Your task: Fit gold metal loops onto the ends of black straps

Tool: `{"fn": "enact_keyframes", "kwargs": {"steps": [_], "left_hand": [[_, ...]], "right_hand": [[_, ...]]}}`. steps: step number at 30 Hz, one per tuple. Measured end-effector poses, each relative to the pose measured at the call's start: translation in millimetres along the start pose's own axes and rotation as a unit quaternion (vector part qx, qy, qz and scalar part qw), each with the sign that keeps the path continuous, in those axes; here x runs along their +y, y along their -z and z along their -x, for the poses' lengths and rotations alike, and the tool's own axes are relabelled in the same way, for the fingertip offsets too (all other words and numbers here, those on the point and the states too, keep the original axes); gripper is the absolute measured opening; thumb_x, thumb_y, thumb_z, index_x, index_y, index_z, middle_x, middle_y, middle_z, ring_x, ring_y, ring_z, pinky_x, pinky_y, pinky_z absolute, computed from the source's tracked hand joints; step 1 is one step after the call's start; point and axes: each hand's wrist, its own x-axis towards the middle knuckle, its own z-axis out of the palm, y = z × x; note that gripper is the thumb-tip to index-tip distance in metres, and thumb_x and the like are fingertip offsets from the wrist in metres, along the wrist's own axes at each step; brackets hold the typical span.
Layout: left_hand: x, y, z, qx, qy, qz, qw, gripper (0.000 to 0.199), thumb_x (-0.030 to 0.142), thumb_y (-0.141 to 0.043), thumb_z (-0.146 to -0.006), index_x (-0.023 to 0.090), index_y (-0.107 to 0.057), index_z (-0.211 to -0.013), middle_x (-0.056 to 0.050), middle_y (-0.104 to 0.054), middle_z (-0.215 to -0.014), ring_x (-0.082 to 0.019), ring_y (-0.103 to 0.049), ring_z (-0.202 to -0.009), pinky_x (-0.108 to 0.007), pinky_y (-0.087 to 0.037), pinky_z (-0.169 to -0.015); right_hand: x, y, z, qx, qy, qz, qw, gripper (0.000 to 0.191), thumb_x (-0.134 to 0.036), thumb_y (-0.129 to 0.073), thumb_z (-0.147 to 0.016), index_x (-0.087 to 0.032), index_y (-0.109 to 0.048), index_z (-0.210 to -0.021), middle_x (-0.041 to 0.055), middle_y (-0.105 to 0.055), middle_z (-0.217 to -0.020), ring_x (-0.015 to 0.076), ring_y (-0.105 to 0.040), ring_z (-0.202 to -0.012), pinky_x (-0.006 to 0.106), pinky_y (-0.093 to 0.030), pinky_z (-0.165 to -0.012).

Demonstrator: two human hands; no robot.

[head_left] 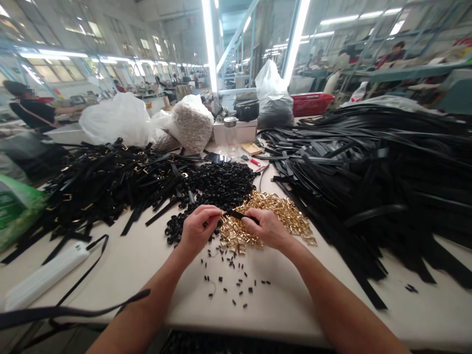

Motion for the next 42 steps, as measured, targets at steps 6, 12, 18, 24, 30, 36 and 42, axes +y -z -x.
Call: {"fn": "enact_keyframes", "kwargs": {"steps": [6,12,18,24,30,36,42], "left_hand": [[-2.1,1.9,2.7,0.004,-0.075,-0.082,0.994,0.017,0.019,-0.062,-0.085,0.021,-0.065,-0.102,-0.002,-0.070,-0.090,-0.012,-0.066,-0.075,-0.023,-0.056,-0.070],[0.2,1.0,5.1,-0.015,-0.068,-0.068,0.995,0.021,0.021,-0.064,-0.084,0.024,-0.067,-0.104,-0.002,-0.073,-0.092,-0.014,-0.069,-0.079,-0.026,-0.056,-0.077],[6.3,-2.3,1.4,0.011,0.130,0.143,0.981,0.030,0.027,-0.072,-0.076,0.022,-0.066,-0.105,0.000,-0.067,-0.082,-0.012,-0.064,-0.071,-0.024,-0.054,-0.070],[3.5,-4.1,-0.3,0.013,0.200,0.216,0.956,0.033,0.028,-0.077,-0.070,0.020,-0.067,-0.100,0.002,-0.065,-0.077,-0.009,-0.061,-0.068,-0.023,-0.053,-0.070],[6.2,-6.3,0.0,0.017,0.215,0.212,0.953,0.025,0.032,-0.075,-0.073,0.018,-0.066,-0.091,-0.001,-0.070,-0.081,-0.013,-0.067,-0.071,-0.027,-0.055,-0.071],[11.7,-9.8,1.5,0.014,0.209,0.212,0.954,0.024,0.033,-0.075,-0.073,0.018,-0.066,-0.089,-0.001,-0.070,-0.081,-0.015,-0.067,-0.073,-0.027,-0.056,-0.069],[12.0,-13.9,9.3,0.010,0.172,0.240,0.955,0.020,0.030,-0.074,-0.075,0.019,-0.063,-0.088,-0.004,-0.069,-0.094,-0.015,-0.065,-0.082,-0.028,-0.056,-0.075]], "right_hand": [[-3.2,-1.4,0.5,0.001,0.001,0.028,1.000,0.024,-0.030,-0.051,-0.088,-0.018,-0.057,-0.068,-0.0020,-0.056,-0.061,0.0105,-0.047,-0.057,0.024,-0.027,-0.055],[-1.7,-2.8,0.2,-0.003,0.008,0.028,1.000,0.022,-0.028,-0.052,-0.089,-0.018,-0.060,-0.072,-0.0009,-0.058,-0.063,0.0108,-0.047,-0.058,0.024,-0.026,-0.056],[1.3,-5.5,0.2,0.007,0.021,0.037,0.999,0.020,-0.028,-0.053,-0.090,-0.018,-0.062,-0.074,0.0006,-0.059,-0.066,0.0120,-0.048,-0.060,0.024,-0.027,-0.057],[0.2,-4.9,-0.2,0.012,0.023,0.039,0.999,0.020,-0.027,-0.052,-0.089,-0.018,-0.063,-0.075,0.0006,-0.060,-0.067,0.0120,-0.049,-0.061,0.024,-0.028,-0.057],[-4.6,-1.0,1.1,-0.043,0.006,-0.082,0.996,0.022,-0.025,-0.053,-0.087,-0.017,-0.059,-0.068,-0.0033,-0.054,-0.058,0.0089,-0.047,-0.054,0.022,-0.031,-0.054],[-11.1,-8.3,5.3,-0.147,-0.056,-0.303,0.940,0.023,-0.032,-0.055,-0.086,-0.016,-0.057,-0.070,-0.0033,-0.057,-0.058,0.0058,-0.045,-0.044,0.018,-0.031,-0.043],[-14.0,-17.7,6.2,-0.154,-0.083,-0.456,0.873,0.029,-0.041,-0.060,-0.082,-0.015,-0.056,-0.070,-0.0038,-0.055,-0.058,0.0038,-0.040,-0.042,0.017,-0.026,-0.039]]}}
